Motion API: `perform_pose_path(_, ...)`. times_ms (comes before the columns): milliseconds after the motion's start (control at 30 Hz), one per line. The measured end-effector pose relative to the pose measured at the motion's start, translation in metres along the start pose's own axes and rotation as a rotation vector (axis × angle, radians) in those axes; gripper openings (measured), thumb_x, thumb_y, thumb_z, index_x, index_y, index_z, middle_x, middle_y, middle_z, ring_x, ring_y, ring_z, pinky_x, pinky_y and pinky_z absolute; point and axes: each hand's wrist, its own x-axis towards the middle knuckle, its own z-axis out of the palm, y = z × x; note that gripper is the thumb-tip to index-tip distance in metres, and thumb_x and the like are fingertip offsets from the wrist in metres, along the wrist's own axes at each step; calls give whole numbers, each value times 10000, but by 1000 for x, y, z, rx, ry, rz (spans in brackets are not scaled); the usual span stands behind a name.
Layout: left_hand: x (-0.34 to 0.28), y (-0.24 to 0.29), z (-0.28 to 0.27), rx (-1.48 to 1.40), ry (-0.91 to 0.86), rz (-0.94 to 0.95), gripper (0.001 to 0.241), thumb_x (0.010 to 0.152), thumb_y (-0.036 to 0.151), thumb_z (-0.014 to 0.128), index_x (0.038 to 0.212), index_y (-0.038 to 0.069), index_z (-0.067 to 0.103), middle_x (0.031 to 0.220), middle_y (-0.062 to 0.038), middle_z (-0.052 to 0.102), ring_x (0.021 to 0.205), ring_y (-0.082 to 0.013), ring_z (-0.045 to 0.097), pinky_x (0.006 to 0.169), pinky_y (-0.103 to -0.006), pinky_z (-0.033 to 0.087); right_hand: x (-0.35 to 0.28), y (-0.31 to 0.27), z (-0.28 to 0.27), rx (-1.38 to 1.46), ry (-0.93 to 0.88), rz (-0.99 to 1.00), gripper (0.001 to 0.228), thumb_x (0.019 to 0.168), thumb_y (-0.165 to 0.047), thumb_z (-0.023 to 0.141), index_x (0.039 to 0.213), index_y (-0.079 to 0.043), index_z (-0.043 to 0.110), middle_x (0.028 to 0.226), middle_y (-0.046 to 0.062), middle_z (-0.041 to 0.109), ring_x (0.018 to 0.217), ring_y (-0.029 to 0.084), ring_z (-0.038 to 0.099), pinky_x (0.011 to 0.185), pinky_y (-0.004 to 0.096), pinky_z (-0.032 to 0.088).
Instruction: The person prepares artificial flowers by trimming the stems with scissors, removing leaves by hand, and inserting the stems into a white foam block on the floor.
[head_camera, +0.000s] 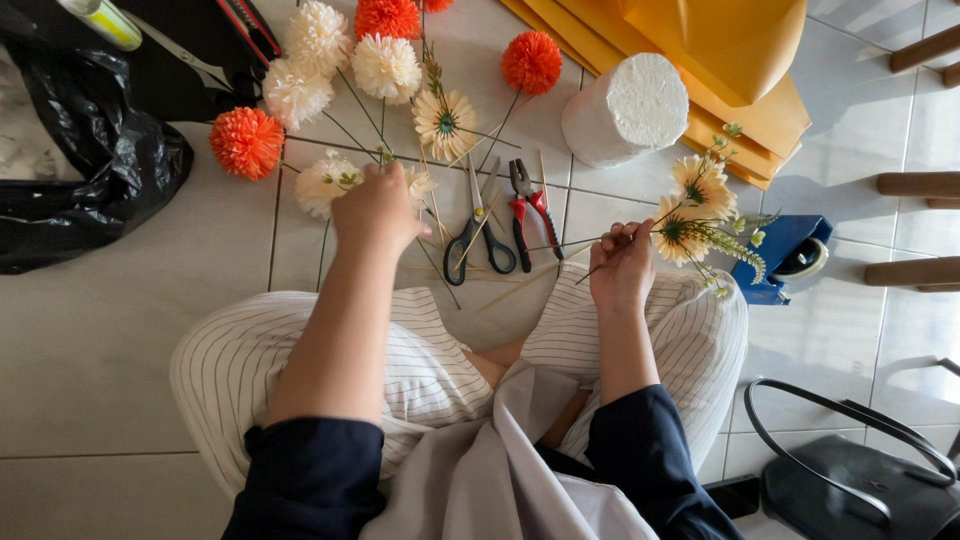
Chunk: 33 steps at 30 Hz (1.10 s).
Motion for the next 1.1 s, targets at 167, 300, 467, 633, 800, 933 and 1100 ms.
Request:
perform_pose_path(167, 41, -10, 23, 104, 34, 62, 131, 848, 109, 598, 933, 45, 675, 877, -118, 652, 911, -358, 655, 849, -471, 431, 10, 9, -8, -84, 80, -16, 348, 977, -432, 383, 744, -195, 488, 662, -25, 541, 574, 119, 514, 459, 177, 370)
perform_pose_path(300, 17, 2, -5, -13, 75, 232, 125, 857, 116, 549, 919, 103, 656, 885, -128, 655, 918, -348, 647, 813, -478, 489, 23, 29, -32, -58, 145, -19, 322, 980, -421, 380, 784, -188, 487, 614, -16, 506, 605, 151, 586, 582, 241, 502)
perform_pose_path(467, -16, 27, -21, -205, 75, 495, 150, 854, 88, 577, 981, 51, 648, 968, -211, 641, 971, -418, 607, 851, -519, 473, -39, 14, 19, -58, 59, -155, 294, 984, -408, 422, 827, -165, 472, 553, -32, 299, 403, 94, 318, 379, 180, 309)
perform_pose_path(633, -21, 44, -14, -399, 151, 750, 98, 830, 35, 607, 924, 26, 627, 888, -209, 637, 905, -434, 613, 771, -520, 494, -61, 50, 16, -281, -162, -187, 270, 967, -222, 522, 818, -5, 583, 537, 10, 327, 360, 64, 287, 339, 180, 284)
perform_pose_path(800, -7, 40, 2, -448, 225, 828, 117, 852, 91, 625, 969, 88, 630, 892, -124, 640, 869, -321, 640, 758, -414, 520, -82, 52, 36, -327, -326, -175, 106, 827, -21, 653, 841, 69, 599, 518, 94, 447, 341, 61, 312, 332, 199, 307)
perform_pose_path(933, -47, 21, -54, -562, 241, 750, 469, 914, 270, 604, 1292, 37, 453, 1164, -261, 564, 992, -421, 596, 787, -517, 516, -64, 34, 31, -280, -290, -281, 101, 997, -134, 430, 956, -76, 501, 546, 56, 415, 400, 76, 340, 408, 172, 281)
perform_pose_path(1100, -57, -38, -83, -301, 368, 262, 414, 935, 360, 547, 1261, 110, 493, 1222, -93, 542, 1069, -265, 564, 844, -443, 448, -33, 12, 11, -165, -206, -314, 106, 1020, -171, 387, 936, -127, 434, 611, 9, 402, 532, 110, 327, 533, 237, 309)
